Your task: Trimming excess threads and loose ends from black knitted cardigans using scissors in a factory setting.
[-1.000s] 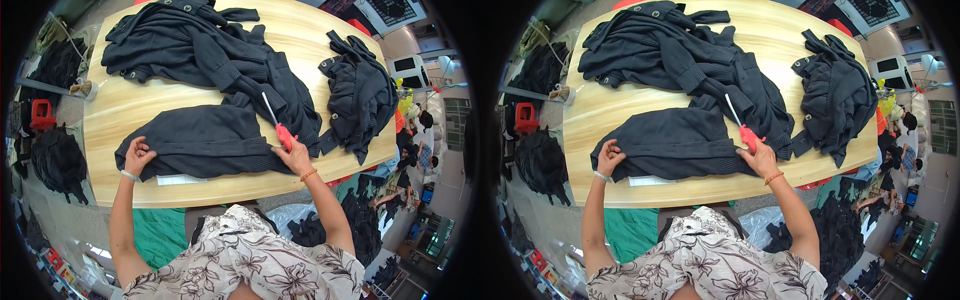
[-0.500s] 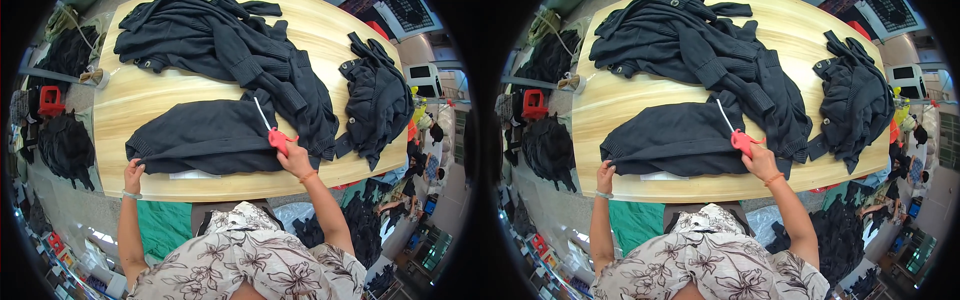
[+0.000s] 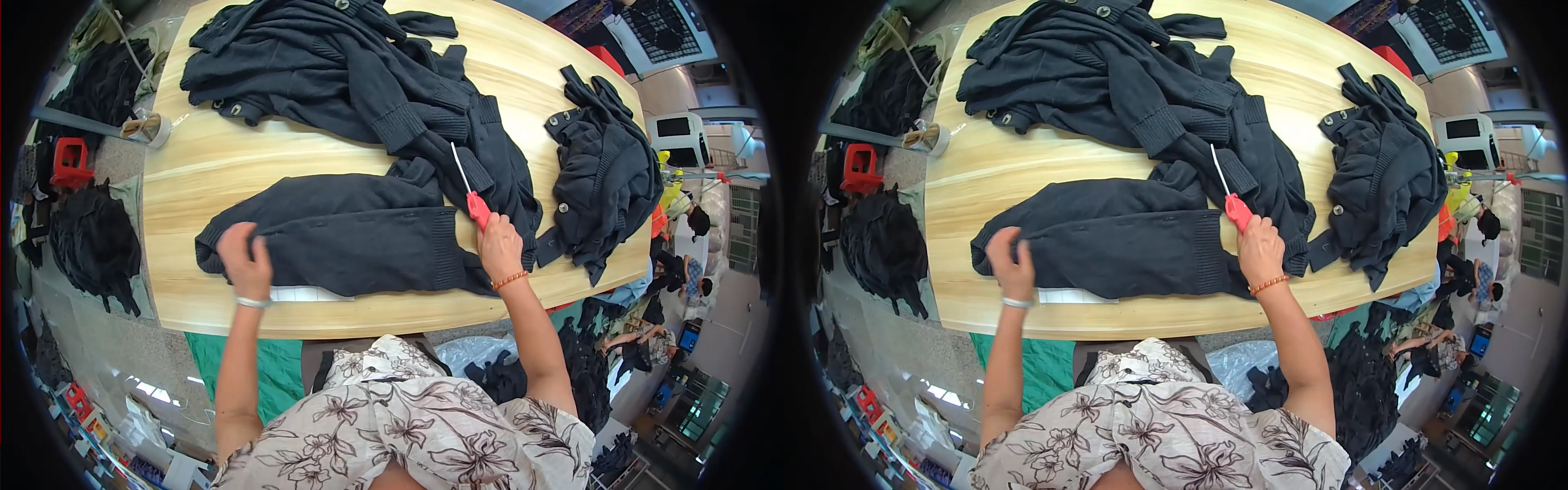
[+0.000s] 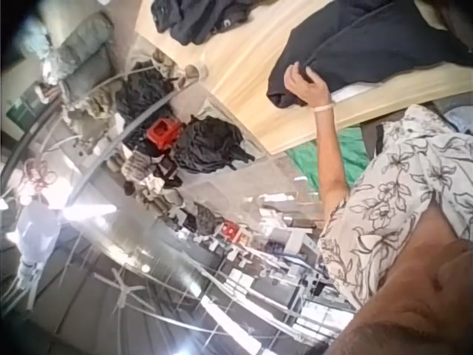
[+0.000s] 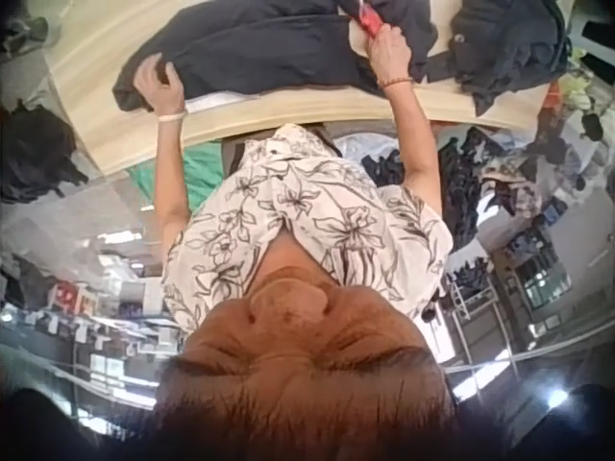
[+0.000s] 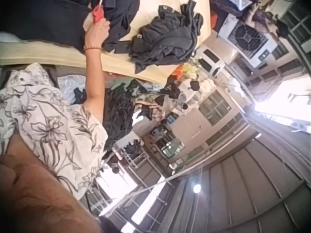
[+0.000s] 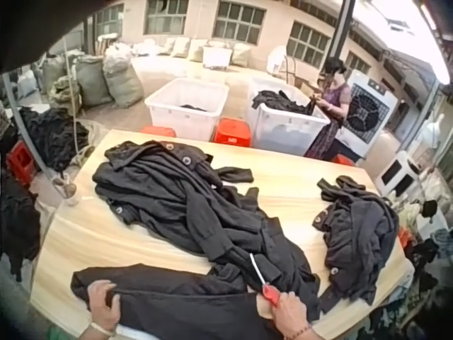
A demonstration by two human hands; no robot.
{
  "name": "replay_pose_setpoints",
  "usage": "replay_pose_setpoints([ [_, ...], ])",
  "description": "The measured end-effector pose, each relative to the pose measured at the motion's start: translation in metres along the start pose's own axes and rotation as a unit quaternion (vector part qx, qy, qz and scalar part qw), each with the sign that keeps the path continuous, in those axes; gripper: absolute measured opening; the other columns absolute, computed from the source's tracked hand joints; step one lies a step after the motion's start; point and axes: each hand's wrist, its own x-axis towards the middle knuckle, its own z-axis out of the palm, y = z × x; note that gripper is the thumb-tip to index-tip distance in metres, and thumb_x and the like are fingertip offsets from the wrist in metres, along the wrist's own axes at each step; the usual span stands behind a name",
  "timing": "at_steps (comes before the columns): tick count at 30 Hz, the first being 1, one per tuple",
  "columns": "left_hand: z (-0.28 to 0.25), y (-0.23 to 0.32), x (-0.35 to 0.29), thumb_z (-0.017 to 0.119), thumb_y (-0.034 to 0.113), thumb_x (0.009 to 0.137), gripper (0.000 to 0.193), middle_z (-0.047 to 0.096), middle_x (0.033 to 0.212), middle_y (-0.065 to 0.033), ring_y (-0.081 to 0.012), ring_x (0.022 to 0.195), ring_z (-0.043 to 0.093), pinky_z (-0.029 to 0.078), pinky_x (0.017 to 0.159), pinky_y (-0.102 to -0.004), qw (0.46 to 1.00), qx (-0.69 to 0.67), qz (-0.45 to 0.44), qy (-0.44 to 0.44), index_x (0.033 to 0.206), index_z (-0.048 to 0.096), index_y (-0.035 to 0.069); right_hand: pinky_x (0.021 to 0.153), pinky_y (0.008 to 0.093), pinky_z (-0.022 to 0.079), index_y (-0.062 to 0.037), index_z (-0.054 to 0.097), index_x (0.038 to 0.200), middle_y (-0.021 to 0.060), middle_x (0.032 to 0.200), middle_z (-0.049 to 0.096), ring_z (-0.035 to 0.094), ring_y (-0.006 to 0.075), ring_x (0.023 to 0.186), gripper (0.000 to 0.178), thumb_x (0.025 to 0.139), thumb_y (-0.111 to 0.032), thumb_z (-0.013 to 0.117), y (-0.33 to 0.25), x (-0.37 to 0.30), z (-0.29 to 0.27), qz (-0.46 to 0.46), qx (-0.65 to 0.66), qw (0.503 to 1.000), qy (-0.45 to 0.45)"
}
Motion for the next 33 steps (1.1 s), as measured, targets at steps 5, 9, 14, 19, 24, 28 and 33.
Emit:
replay_pose_setpoints([
  [5,0.07,0.112,-0.029,0.076,0.012,0.072,0.045,0.056,0.128,-0.0167,-0.0367,0.122,0.052,0.041,0.103,-0.0478,0.938,-0.142,0.222,-0.224,0.115,0.062,0.006,0.069,0.0501,0.052,-0.0017,0.047,0.102,0.021,0.106,0.054,0.063,0.0426,0.084,0.022,0.089,-0.012,0.062,0.024,-0.04,-0.006,0.035,0.105,0.993,0.036],
  [9,0.13,0.158,-0.035,0.073,0.025,0.08,0.057,0.044,0.145,-0.0169,-0.0359,0.14,0.034,0.026,0.115,-0.0498,0.895,-0.121,0.282,-0.323,0.132,0.055,0.008,0.07,0.0534,0.048,-0.0054,0.047,0.104,0.0241,0.09,0.062,0.062,0.0468,0.081,0.025,0.091,-0.018,0.064,0.035,-0.066,-0.018,0.075,0.233,0.967,-0.07],
  [14,0.173,0.159,-0.042,0.061,0.046,0.089,0.059,0.039,0.151,-0.0131,-0.0336,0.145,0.025,0.01,0.12,-0.0522,0.87,-0.01,0.314,-0.38,0.137,0.053,0.012,0.075,0.0503,0.049,-0.0055,0.047,0.112,0.0224,0.088,0.064,0.063,0.0429,0.086,0.033,0.09,-0.022,0.065,0.054,-0.09,-0.012,-0.008,0.243,0.965,-0.095],
  [19,0.173,0.158,-0.045,0.062,0.047,0.088,0.058,0.041,0.151,-0.0097,-0.0326,0.145,0.027,0.012,0.119,-0.0542,0.868,-0.008,0.318,-0.381,0.136,0.055,0.014,0.068,0.0526,0.05,-0.0069,0.047,0.113,0.023,0.081,0.067,0.065,0.0438,0.077,0.031,0.09,-0.02,0.063,0.05,-0.086,-0.014,0.003,0.209,0.964,-0.164],
  [24,0.177,0.154,-0.047,0.058,0.047,0.09,0.058,0.04,0.151,-0.0105,-0.0339,0.145,0.025,0.01,0.119,-0.0546,0.864,-0.006,0.324,-0.385,0.137,0.054,0.014,0.064,0.0512,0.05,-0.0085,0.05,0.112,0.0201,0.075,0.066,0.066,0.0415,0.072,0.032,0.089,-0.025,0.066,0.0,-0.063,-0.026,-0.085,0.237,0.948,-0.194],
  [28,0.177,0.152,-0.046,0.057,0.04,0.089,0.057,0.039,0.153,-0.0113,-0.0355,0.146,0.024,0.011,0.118,-0.0574,0.851,0.008,0.347,-0.393,0.138,0.053,0.013,0.062,0.0493,0.052,-0.0088,0.051,0.109,0.0195,0.072,0.066,0.066,0.0393,0.069,0.03,0.089,-0.027,0.066,-0.04,-0.053,-0.023,-0.161,0.281,0.928,-0.185],
  [33,0.176,0.151,-0.047,0.061,0.044,0.088,0.06,0.039,0.153,-0.0113,-0.0373,0.144,0.027,0.013,0.117,-0.0574,0.862,-0.017,0.332,-0.382,0.139,0.052,0.015,0.06,0.0469,0.053,-0.0083,0.053,0.106,0.0167,0.07,0.067,0.068,0.0361,0.066,0.028,0.088,-0.025,0.067,-0.028,-0.047,-0.025,-0.099,0.189,0.956,-0.199],
])
